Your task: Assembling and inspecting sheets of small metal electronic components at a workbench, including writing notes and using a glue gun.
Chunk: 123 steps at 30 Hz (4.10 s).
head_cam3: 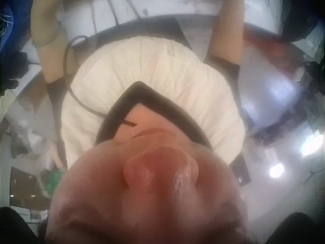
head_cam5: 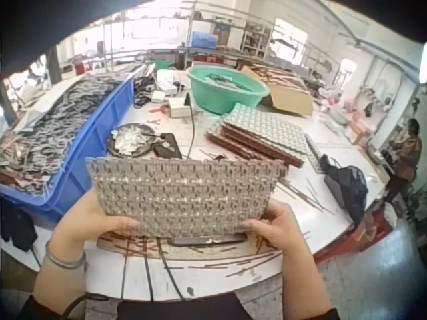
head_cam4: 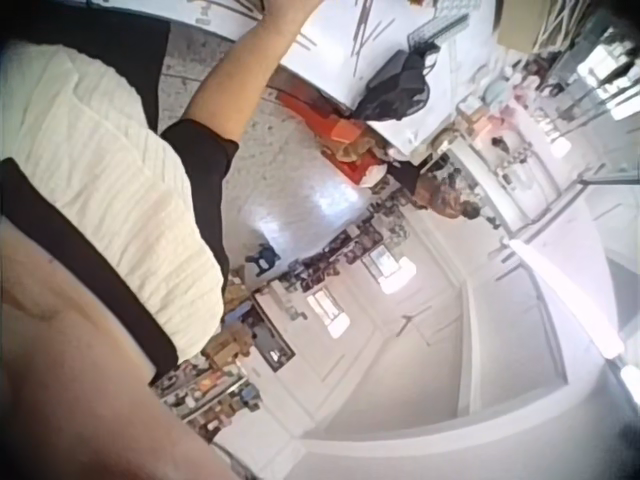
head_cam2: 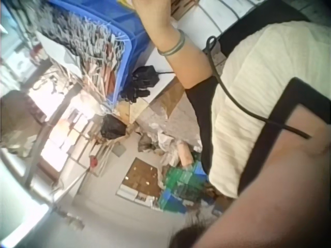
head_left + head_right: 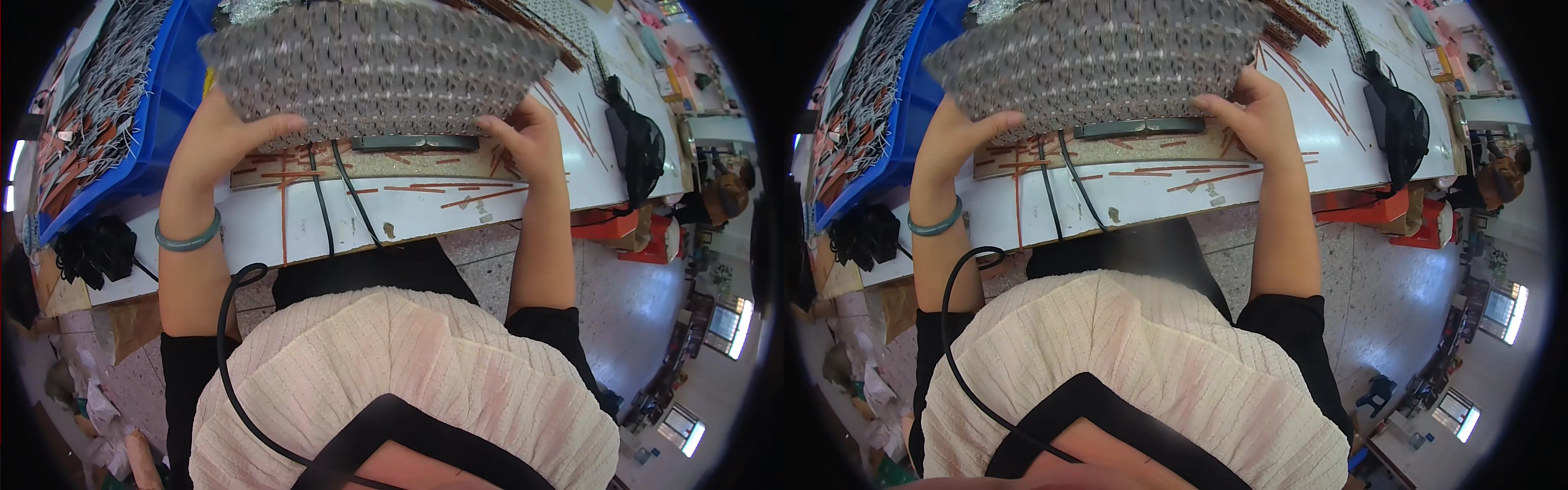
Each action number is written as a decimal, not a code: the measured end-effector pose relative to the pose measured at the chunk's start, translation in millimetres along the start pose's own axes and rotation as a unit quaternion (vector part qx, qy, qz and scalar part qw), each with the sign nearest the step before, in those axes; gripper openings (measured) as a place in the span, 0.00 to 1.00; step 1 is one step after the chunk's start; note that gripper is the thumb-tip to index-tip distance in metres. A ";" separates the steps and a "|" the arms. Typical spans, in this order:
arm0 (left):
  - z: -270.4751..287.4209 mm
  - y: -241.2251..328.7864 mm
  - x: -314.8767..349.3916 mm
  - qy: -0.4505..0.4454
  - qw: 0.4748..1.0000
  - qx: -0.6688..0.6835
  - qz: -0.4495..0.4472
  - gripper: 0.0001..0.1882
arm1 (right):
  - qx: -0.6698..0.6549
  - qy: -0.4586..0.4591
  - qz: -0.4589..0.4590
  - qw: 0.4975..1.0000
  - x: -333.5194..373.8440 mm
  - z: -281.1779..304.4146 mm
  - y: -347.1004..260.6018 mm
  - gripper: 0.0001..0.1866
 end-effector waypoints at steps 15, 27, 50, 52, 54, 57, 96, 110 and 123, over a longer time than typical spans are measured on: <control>-6.1 -6.3 -4.2 0.012 0.963 0.266 0.029 0.28 | -0.238 0.061 -0.032 0.969 9.2 5.1 7.0 0.10; -50.5 -5.8 0.8 -0.094 0.886 0.444 0.095 0.26 | -0.250 0.108 0.018 0.962 16.2 -2.4 -34.3 0.06; -28.4 17.6 3.7 -0.057 0.910 0.409 0.029 0.29 | -0.386 0.079 0.139 0.908 17.9 2.0 -38.3 0.07; -30.6 14.8 2.4 -0.065 0.905 0.420 0.032 0.29 | -0.381 0.079 0.154 0.908 17.0 2.0 -41.2 0.07; -32.9 7.0 2.2 -0.063 0.902 0.423 0.060 0.29 | -0.376 0.079 0.168 0.908 17.0 1.7 -45.3 0.07; -29.1 19.9 3.1 -0.051 0.908 0.415 0.034 0.29 | -0.366 0.092 0.170 0.910 17.5 3.6 -48.4 0.07; 18.7 9.3 16.7 0.024 0.995 -0.096 -0.023 0.20 | 0.117 -0.021 0.041 0.992 1.3 -12.4 -22.6 0.14; 15.0 5.0 41.6 0.060 0.986 -0.140 -0.062 0.12 | 0.157 -0.008 0.114 0.981 20.8 -15.4 -30.8 0.13; 23.4 10.6 68.6 0.221 0.972 0.053 -0.056 0.13 | 0.083 0.011 0.036 0.996 24.3 -10.7 -7.9 0.08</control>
Point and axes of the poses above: each hand's wrist, its own x-axis away from the middle knuckle, its own z-axis out of the back of the hand, y = z × x, the point moved 8 cm from there along -x, towards the middle knuckle, and after that the axes turned 14 degrees about -x, right-handed, at the moved point
